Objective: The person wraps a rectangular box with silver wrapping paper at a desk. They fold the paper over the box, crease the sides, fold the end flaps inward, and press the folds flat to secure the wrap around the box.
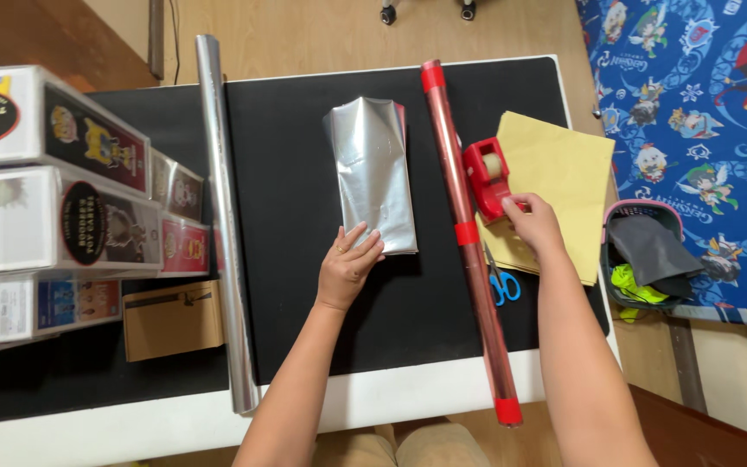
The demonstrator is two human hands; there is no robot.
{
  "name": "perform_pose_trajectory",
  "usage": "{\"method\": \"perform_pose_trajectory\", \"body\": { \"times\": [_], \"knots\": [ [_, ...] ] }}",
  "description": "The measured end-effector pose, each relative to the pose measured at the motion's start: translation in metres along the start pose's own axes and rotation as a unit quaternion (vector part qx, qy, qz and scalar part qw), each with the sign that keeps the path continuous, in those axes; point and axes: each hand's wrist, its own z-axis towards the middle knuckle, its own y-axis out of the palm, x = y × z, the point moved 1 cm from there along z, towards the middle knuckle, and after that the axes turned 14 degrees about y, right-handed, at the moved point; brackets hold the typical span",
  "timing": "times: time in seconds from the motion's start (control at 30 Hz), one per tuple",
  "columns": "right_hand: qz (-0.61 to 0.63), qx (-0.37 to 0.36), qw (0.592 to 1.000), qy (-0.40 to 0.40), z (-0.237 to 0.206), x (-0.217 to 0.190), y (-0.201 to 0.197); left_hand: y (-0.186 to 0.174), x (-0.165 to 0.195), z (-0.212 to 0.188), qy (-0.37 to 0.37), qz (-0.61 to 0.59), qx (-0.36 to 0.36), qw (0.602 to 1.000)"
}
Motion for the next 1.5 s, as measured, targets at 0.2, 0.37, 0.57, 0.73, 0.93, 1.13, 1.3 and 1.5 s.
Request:
{"method": "perform_pose_trajectory", "body": {
  "times": [0.2,0.37,0.57,0.73,0.93,1.13,1.3,1.5],
  "knots": [
    [0.053,-0.093,0.992,0.068,0.013,-0.011,-0.016,0.008,0.012,0.004,-0.006,-0.001,0.001,1.000],
    [0.141,-0.126,0.981,0.045,0.014,-0.005,-0.024,0.009,0.013,0.005,-0.006,0.005,-0.009,1.000],
    [0.162,-0.105,0.981,-0.005,0.001,0.019,-0.028,0.010,0.015,0.006,-0.012,-0.001,-0.003,1.000],
    [0.183,-0.118,0.976,-0.005,0.003,0.030,-0.030,0.012,0.016,0.007,-0.013,0.002,-0.013,1.000],
    [0.206,-0.119,0.971,0.012,0.002,0.039,-0.024,0.011,0.017,0.006,-0.019,-0.002,-0.012,1.000],
    [0.330,-0.158,0.922,0.127,-0.007,0.036,-0.015,0.011,0.017,0.004,-0.022,-0.002,-0.011,1.000],
    [0.384,-0.148,0.895,0.174,-0.015,0.045,-0.012,0.012,0.016,0.001,-0.021,0.000,-0.010,1.000],
    [0.360,-0.019,0.931,0.055,-0.014,0.059,0.006,0.012,0.014,0.001,-0.015,-0.002,-0.011,1.000]
  ]
}}
